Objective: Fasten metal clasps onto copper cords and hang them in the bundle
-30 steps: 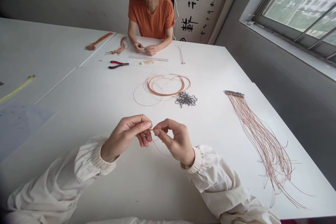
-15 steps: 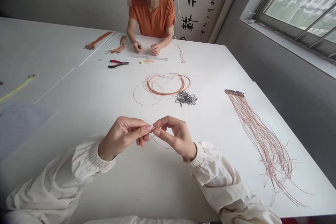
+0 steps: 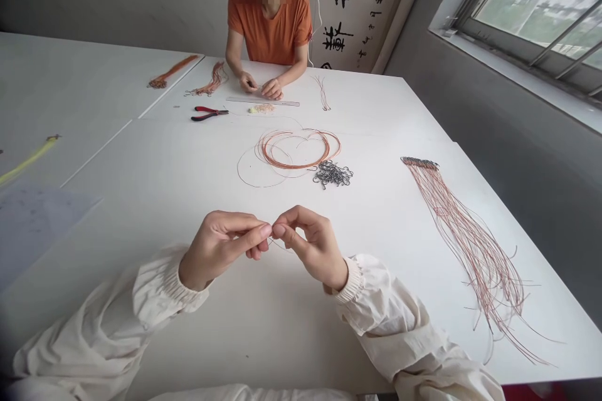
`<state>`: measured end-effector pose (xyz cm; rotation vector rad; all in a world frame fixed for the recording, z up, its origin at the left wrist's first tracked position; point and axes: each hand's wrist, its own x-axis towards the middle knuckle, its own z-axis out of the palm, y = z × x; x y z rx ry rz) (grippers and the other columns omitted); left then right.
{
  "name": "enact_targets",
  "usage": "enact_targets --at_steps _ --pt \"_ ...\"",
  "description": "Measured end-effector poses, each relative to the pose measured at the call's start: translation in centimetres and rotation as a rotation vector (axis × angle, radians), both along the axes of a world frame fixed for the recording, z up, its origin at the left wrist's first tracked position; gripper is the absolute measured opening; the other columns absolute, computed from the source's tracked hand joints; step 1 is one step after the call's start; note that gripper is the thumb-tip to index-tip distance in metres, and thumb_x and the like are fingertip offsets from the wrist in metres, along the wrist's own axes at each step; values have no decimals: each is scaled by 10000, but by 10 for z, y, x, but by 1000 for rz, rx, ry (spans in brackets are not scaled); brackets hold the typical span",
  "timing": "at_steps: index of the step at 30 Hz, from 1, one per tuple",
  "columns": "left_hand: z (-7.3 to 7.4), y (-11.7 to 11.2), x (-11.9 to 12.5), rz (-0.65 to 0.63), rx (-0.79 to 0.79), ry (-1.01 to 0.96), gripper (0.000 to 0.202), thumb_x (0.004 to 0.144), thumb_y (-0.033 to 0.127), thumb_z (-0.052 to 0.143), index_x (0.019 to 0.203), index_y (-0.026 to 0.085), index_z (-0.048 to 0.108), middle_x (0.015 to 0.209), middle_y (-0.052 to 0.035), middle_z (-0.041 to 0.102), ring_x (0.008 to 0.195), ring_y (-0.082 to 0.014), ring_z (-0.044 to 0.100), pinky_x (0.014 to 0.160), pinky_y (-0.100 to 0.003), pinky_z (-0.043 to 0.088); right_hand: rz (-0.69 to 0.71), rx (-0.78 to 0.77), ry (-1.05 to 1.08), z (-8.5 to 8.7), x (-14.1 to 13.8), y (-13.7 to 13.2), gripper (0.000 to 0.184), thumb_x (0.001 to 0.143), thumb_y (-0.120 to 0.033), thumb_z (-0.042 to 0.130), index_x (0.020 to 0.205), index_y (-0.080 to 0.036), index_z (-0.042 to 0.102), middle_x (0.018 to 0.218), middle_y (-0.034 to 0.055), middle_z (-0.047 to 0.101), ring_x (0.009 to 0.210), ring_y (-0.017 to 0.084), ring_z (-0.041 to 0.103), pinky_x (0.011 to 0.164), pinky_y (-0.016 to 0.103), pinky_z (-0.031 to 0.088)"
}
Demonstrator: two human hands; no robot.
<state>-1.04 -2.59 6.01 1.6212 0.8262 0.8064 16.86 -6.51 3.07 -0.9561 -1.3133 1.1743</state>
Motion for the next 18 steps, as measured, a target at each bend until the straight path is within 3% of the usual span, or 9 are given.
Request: enact_targets --at_steps 4,9,14,18 --pt "-1 -2 1 51 4 -15 238 849 284 660 666 141 715 626 -42 667 491 -126 601 458 -223 527 -127 45 -15 -1 0 -2 176 888 -341 629 797 -190 621 700 19 585 619 134 499 565 276 424" --pt "3 4 -3 156 -3 -48 224 840 276 672 665 143 717 615 -33 665 489 -127 598 463 -227 531 -333 158 20 3 25 6 158 878 -318 644 796 -190 603 656 2 519 563 117 437 501 261 349" --pt "8 12 -5 212 5 -75 223 842 274 664 671 143 720 617 -33 667 496 -134 605 468 -237 532 -488 304 59 15 64 22 114 837 -257 691 790 -186 614 646 -1 513 569 117 457 514 267 370" --pt "13 17 -8 297 4 -68 234 831 273 656 645 144 712 619 -35 672 503 -144 613 462 -242 524 -649 433 102 20 113 34 96 790 -212 727 765 -180 640 632 11 525 571 125 501 541 294 409"
